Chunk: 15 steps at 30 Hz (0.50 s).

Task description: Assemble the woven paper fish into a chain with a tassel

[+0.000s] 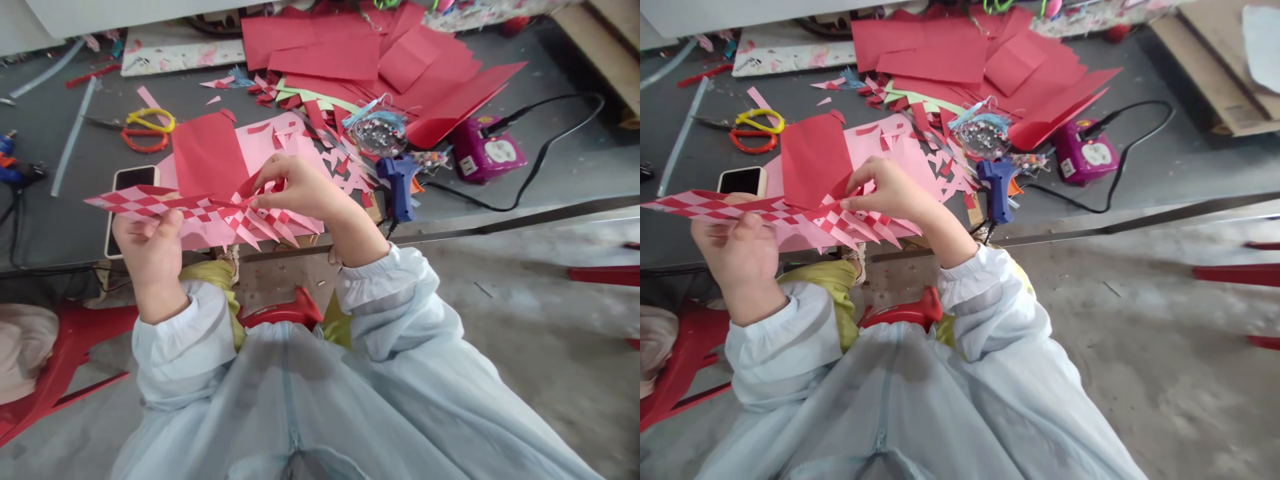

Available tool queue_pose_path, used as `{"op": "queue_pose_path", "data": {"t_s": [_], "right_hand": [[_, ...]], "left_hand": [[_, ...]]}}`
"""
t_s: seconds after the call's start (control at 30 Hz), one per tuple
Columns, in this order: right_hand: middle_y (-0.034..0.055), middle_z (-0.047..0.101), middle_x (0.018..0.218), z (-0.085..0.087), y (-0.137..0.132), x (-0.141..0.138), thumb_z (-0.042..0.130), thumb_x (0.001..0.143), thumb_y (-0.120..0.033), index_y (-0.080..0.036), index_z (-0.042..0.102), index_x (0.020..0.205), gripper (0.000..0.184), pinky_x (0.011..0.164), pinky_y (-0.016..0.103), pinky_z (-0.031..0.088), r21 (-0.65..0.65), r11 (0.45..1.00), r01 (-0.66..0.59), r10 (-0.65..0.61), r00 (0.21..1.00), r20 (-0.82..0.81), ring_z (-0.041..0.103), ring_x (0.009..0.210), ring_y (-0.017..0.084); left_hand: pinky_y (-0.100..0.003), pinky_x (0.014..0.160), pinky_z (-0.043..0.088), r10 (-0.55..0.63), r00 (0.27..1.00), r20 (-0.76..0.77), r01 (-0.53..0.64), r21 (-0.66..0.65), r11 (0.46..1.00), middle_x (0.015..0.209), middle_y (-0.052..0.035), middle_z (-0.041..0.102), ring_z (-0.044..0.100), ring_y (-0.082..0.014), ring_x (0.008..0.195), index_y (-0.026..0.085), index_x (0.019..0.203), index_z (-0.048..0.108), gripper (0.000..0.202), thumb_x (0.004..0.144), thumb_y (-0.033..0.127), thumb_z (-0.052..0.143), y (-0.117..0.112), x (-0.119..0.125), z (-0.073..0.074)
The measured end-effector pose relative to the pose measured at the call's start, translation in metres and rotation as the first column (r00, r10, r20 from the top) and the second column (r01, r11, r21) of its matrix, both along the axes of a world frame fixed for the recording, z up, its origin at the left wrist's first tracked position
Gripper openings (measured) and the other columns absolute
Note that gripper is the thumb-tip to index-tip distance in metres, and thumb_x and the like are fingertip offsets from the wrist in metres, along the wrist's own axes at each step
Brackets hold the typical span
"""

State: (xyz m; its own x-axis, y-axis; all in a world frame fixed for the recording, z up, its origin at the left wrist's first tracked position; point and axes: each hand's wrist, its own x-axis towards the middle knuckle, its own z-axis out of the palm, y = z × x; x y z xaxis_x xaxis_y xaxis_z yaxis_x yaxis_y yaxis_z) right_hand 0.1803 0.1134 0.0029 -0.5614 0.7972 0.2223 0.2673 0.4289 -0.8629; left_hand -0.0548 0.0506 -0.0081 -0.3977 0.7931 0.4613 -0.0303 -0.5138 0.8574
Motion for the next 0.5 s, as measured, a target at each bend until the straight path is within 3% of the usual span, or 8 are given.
{"op": "queue_pose_path", "data": {"t_s": [0.13, 0.27, 0.5], "right_hand": [[0.0062, 0.068, 0.086, -0.0008, -0.0005, -0.0018, 0.08, 0.074, -0.03, -0.014, 0.077, 0.084, 0.019, 0.078, 0.034, 0.047, -0.053, 0.995, 0.08, -0.081, 0.996, -0.03, 0.056, 0.081, 0.016], [0.0058, 0.067, 0.086, -0.0005, -0.002, -0.0016, 0.078, 0.077, -0.029, -0.014, 0.078, 0.084, 0.016, 0.077, 0.033, 0.047, -0.046, 0.998, 0.053, -0.054, 0.998, -0.034, 0.057, 0.081, 0.015], [0.0059, 0.068, 0.09, 0.0029, -0.0073, 0.0022, 0.072, 0.082, -0.028, -0.017, 0.079, 0.092, 0.016, 0.081, 0.034, 0.048, 0.02, 1.0, -0.003, 0.004, 0.999, -0.05, 0.059, 0.09, 0.017]], "left_hand": [[-0.024, 0.067, 0.055, -0.001, 1.0, 0.026, 0.001, 0.009, 1.0, 0.071, 0.0057, 0.064, 0.061, -0.0081, 0.065, 0.021, 0.074, 0.064, 0.048, 0.046, 0.042, 0.098, 0.0002, 0.0028, 0.003], [-0.021, 0.061, 0.052, 0.014, 1.0, 0.021, -0.014, 0.019, 1.0, 0.068, 0.0084, 0.059, 0.058, -0.0059, 0.061, 0.02, 0.075, 0.06, 0.052, 0.047, 0.043, 0.098, 0.0007, 0.002, 0.0031], [-0.028, 0.078, 0.055, 0.042, 0.999, 0.012, -0.042, 0.022, 0.999, 0.068, 0.0087, 0.054, 0.058, -0.007, 0.066, 0.02, 0.071, 0.049, 0.056, 0.053, 0.043, 0.097, 0.001, 0.0, -0.0012]]}}
